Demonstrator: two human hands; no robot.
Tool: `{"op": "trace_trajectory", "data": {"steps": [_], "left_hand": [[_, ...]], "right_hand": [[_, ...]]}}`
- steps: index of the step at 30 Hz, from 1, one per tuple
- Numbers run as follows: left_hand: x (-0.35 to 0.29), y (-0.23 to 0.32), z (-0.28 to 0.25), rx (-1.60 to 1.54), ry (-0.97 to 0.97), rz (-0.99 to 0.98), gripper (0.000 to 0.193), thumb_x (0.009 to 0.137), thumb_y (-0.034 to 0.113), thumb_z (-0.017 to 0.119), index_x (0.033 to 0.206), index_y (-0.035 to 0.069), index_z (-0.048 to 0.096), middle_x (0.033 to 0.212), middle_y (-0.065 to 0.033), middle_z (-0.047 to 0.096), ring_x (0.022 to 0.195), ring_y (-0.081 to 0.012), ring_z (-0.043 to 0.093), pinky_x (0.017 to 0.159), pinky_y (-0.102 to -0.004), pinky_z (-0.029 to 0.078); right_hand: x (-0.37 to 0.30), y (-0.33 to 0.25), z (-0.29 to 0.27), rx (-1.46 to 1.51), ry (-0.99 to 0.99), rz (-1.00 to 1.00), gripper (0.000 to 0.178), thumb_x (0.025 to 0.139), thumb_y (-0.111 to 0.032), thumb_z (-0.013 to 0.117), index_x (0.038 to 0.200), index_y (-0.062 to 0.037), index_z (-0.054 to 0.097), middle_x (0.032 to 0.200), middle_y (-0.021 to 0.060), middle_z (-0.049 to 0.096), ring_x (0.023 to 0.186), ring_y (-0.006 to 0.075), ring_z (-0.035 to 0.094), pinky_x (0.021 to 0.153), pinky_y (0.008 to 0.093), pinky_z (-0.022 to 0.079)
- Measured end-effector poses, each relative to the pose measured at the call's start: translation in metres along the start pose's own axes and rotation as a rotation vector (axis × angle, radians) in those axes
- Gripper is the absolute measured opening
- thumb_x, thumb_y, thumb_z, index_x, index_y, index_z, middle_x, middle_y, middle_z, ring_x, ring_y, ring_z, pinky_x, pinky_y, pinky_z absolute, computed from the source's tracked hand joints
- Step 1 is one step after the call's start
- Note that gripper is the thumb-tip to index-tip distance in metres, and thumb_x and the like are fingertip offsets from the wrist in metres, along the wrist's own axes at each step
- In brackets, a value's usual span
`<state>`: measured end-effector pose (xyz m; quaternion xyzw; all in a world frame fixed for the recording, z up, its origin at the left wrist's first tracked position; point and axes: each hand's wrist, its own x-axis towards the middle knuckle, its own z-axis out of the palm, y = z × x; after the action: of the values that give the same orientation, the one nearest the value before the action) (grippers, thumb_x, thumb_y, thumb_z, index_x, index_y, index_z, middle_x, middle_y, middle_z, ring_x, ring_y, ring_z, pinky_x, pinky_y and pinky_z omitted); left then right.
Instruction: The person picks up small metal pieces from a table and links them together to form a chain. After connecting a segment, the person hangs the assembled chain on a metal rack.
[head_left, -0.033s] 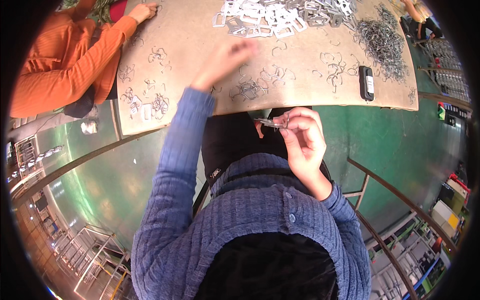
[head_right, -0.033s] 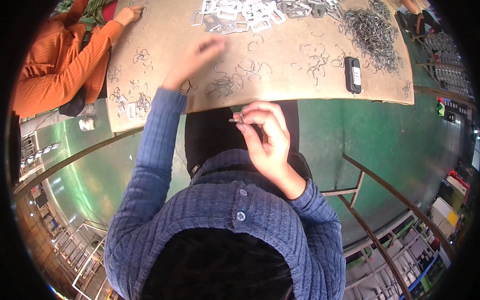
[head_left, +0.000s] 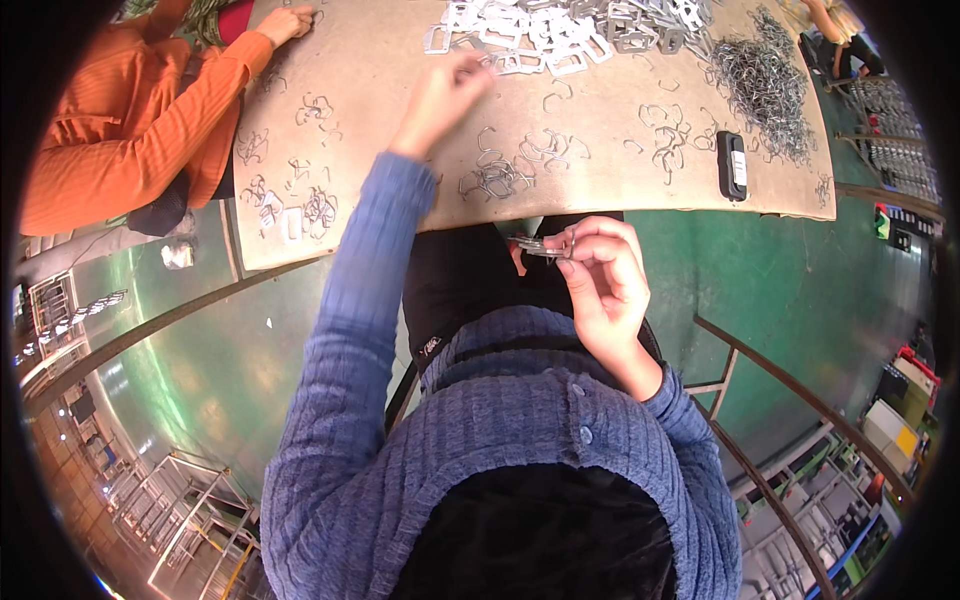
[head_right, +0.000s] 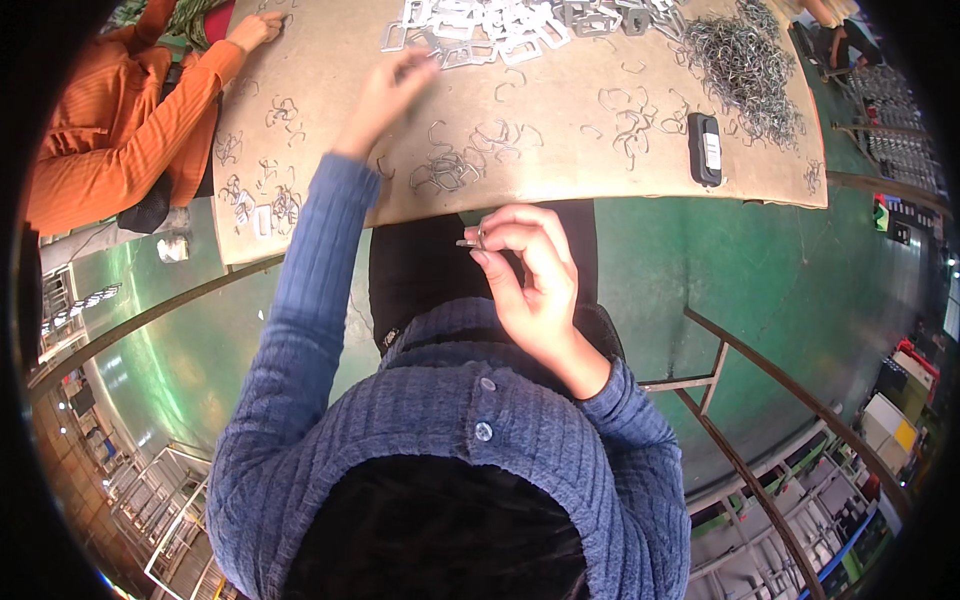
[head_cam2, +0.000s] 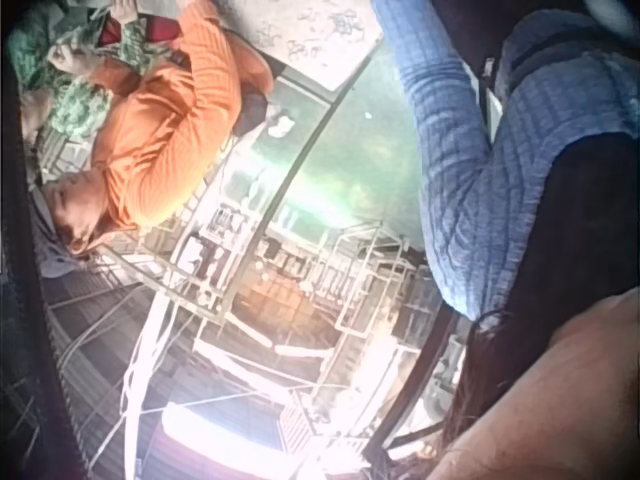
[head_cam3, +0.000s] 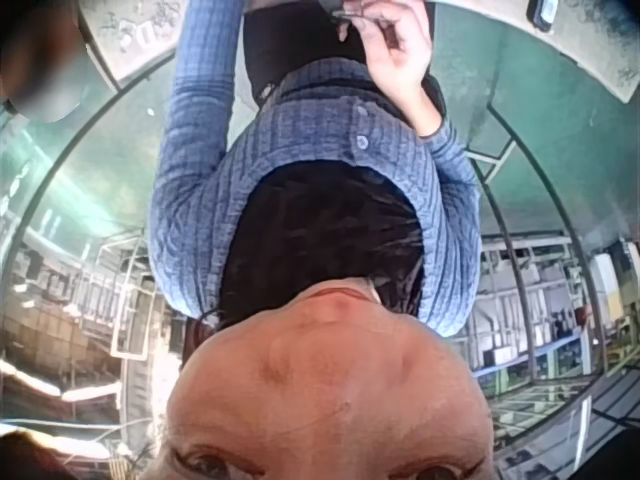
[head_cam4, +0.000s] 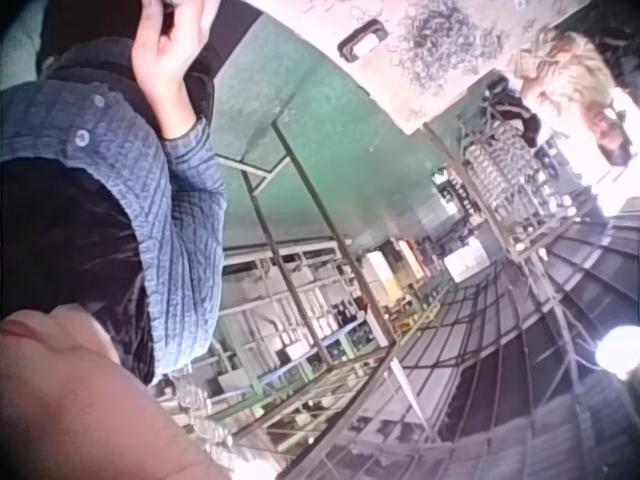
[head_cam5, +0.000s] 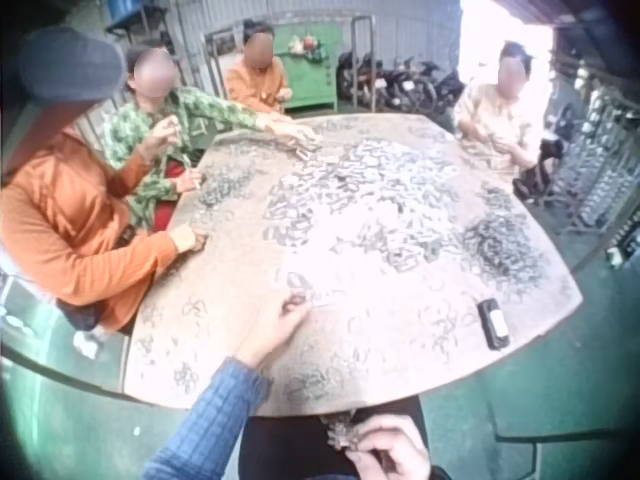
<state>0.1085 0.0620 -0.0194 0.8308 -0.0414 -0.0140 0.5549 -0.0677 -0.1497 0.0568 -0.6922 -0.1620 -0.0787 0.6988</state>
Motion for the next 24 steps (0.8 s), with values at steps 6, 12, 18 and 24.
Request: {"op": "trace_trajectory", "data": {"steps": [6, 12, 18, 24], "left_hand": [[0.061, -0.018, 0.014, 0.672, 0.3, -0.064, 0.059, 0.065, 0.043, 0.075, 0.102, -0.001, 0.062, 0.108, -0.0207, 0.059, 0.093, -0.0299, 0.058, 0.082, -0.0374, 0.047], [0.049, -0.035, -0.016, 0.285, 0.104, -0.227, 0.052, 0.067, 0.034, 0.078, 0.098, -0.003, 0.058, 0.086, -0.0114, 0.064, 0.072, -0.0204, 0.062, 0.063, -0.0277, 0.05], [-0.055, 0.017, -0.003, -0.921, -0.048, -0.414, 0.023, 0.09, 0.007, 0.054, 0.111, -0.001, 0.05, 0.101, -0.009, 0.06, 0.078, -0.0146, 0.062, 0.067, -0.0205, 0.055], [-0.121, 0.08, 0.027, -1.022, -0.135, -0.478, 0.02, 0.087, 0.004, 0.057, 0.106, 0.001, 0.053, 0.094, -0.0081, 0.062, 0.079, -0.0142, 0.062, 0.066, -0.023, 0.054]], "right_hand": [[0.0, 0.003, -0.002, 0.0, -0.015, 0.026, 0.013, 0.08, 0.01, 0.058, 0.089, 0.0019, 0.055, 0.101, 0.012, 0.05, 0.089, 0.0208, 0.062, 0.081, 0.0307, 0.052], [-0.003, 0.007, -0.003, 0.031, 0.019, 0.064, 0.012, 0.081, 0.009, 0.058, 0.089, 0.0018, 0.055, 0.101, 0.0117, 0.05, 0.089, 0.0202, 0.061, 0.08, 0.0304, 0.052], [0.001, 0.012, -0.006, -0.052, 0.044, 0.05, 0.013, 0.079, 0.01, 0.06, 0.088, 0.0006, 0.056, 0.095, 0.011, 0.053, 0.085, 0.0189, 0.061, 0.078, 0.0293, 0.052], [-0.001, 0.018, -0.005, -0.109, 0.018, 0.046, 0.016, 0.076, 0.01, 0.061, 0.087, -0.0011, 0.057, 0.093, 0.0107, 0.055, 0.083, 0.0194, 0.061, 0.073, 0.0287, 0.052]]}}
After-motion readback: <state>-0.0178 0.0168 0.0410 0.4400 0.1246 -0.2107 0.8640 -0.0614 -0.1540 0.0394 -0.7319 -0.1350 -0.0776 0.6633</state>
